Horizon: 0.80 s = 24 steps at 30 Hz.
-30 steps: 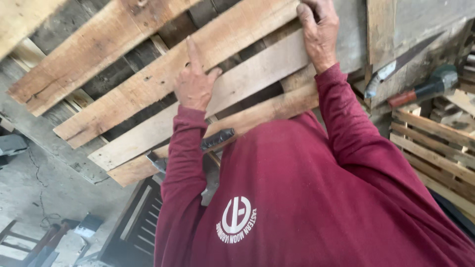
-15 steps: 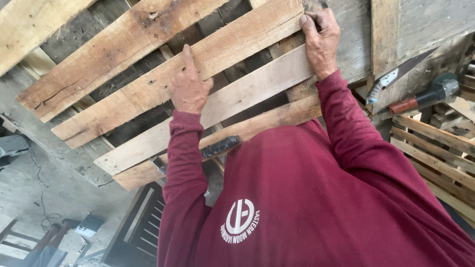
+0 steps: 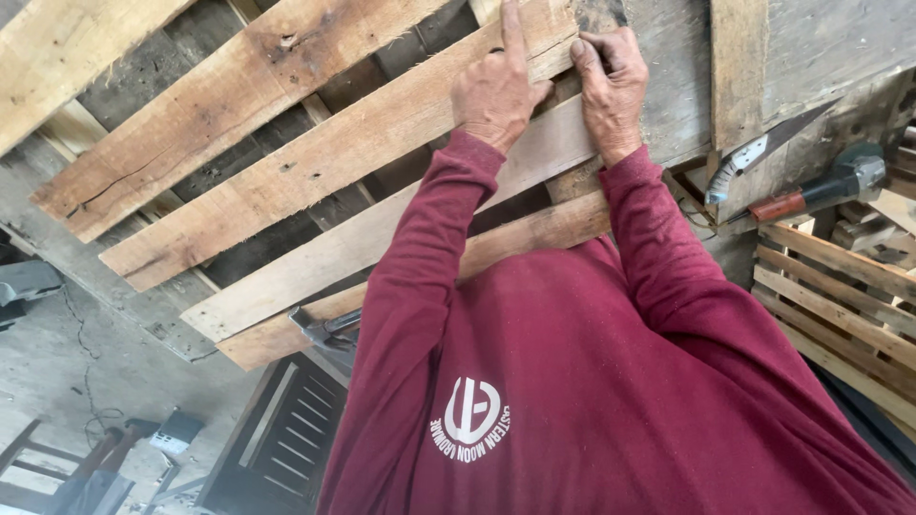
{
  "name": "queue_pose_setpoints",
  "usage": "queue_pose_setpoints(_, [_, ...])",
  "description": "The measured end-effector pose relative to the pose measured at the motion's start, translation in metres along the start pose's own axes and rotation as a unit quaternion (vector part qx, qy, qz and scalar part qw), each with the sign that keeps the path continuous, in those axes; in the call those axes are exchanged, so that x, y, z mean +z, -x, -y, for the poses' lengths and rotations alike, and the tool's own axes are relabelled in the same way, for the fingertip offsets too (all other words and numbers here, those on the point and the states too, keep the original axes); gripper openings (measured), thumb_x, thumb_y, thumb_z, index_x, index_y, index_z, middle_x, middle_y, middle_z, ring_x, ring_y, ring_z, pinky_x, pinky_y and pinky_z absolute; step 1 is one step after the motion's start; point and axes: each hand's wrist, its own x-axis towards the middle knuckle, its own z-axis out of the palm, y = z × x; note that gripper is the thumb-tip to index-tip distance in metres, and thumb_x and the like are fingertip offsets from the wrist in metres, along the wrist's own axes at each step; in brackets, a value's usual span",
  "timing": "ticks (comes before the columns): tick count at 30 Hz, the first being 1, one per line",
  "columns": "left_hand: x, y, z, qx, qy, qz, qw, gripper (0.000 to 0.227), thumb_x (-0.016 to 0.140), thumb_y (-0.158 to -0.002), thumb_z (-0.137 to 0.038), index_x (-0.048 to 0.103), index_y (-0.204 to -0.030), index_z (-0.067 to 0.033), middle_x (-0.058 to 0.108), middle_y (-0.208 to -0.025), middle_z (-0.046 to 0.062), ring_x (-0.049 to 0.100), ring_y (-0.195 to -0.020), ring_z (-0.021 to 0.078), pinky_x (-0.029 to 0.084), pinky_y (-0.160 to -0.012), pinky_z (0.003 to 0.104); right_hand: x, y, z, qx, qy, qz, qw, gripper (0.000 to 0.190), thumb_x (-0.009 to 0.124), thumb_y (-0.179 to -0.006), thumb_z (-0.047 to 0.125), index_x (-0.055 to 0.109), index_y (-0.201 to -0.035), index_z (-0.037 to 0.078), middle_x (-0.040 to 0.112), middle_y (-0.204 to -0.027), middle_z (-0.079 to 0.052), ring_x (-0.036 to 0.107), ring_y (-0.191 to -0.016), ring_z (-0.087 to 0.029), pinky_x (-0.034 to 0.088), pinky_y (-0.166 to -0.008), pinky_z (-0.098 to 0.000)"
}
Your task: The person assembles a wooden pallet by nailing planks onto a base frame. They repeatedly pick up nails from a container, position planks, and hammer the nails into the wood to secure the structure.
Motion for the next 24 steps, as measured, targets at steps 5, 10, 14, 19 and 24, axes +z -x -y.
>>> queue_pose_setpoints(5, [0.007, -0.008, 0.007, 0.014, 0.021, -0.047, 0.999, 0.122, 0.09, -0.069, -0.065, 0.026, -0.153, -0.0029, 0.067, -0.065, 0.006, 0.067, -0.053, 0.0207, 0.056, -0.048, 0.036, 0.001, -0.001, 0.006, 0.011, -0.028, 0.006, 1.0, 0.013, 0.075, -0.108, 0.01, 0.075, -0.113, -0.002, 0.06, -0.099, -0.003, 0.06, -0.091, -0.012, 0.054, -0.079, -0.0266])
queue_pose_setpoints(10, [0.01, -0.012, 0.008, 0.013, 0.022, -0.038, 0.999, 0.121, 0.088, -0.07, -0.066, 0.028, -0.152, -0.0015, 0.065, -0.063, 0.006, 0.064, -0.051, 0.0181, 0.055, -0.046, 0.033, -0.002, -0.006, 0.009, 0.009, -0.032, 0.012, 0.999, 0.013, 0.075, -0.107, 0.01, 0.075, -0.114, -0.001, 0.061, -0.099, -0.003, 0.06, -0.092, -0.012, 0.055, -0.08, -0.0258])
queue_pose_setpoints(14, [0.007, -0.008, 0.008, 0.013, 0.028, -0.024, 0.999, 0.12, 0.087, -0.073, -0.066, 0.027, -0.154, -0.0015, 0.064, -0.061, 0.004, 0.061, -0.048, 0.015, 0.053, -0.045, 0.031, 0.0, -0.002, 0.009, 0.016, -0.033, 0.013, 0.999, 0.012, 0.075, -0.108, 0.01, 0.076, -0.113, -0.001, 0.062, -0.1, -0.003, 0.061, -0.092, -0.012, 0.055, -0.08, -0.0261])
queue_pose_setpoints(19, [0.009, -0.004, 0.007, 0.022, 0.041, -0.062, 0.997, 0.121, 0.085, -0.07, -0.066, 0.027, -0.154, -0.0029, 0.066, -0.063, 0.007, 0.066, -0.054, 0.0234, 0.054, -0.047, 0.038, -0.004, -0.004, 0.001, -0.002, -0.028, 0.016, 0.999, 0.017, 0.074, -0.109, 0.014, 0.075, -0.114, -0.002, 0.064, -0.1, -0.004, 0.063, -0.091, -0.012, 0.056, -0.08, -0.0271])
queue_pose_setpoints(24, [0.012, 0.043, 0.017, 0.006, 0.125, -0.121, 0.985, 0.086, 0.079, -0.086, -0.063, 0.041, -0.148, -0.0188, 0.072, -0.075, 0.005, 0.07, -0.063, 0.0274, 0.054, -0.056, 0.043, -0.036, 0.015, -0.008, 0.091, -0.126, 0.043, 0.987, 0.022, 0.066, -0.114, 0.02, 0.072, -0.11, -0.001, 0.068, -0.096, -0.001, 0.063, -0.086, -0.01, 0.054, -0.08, -0.0268])
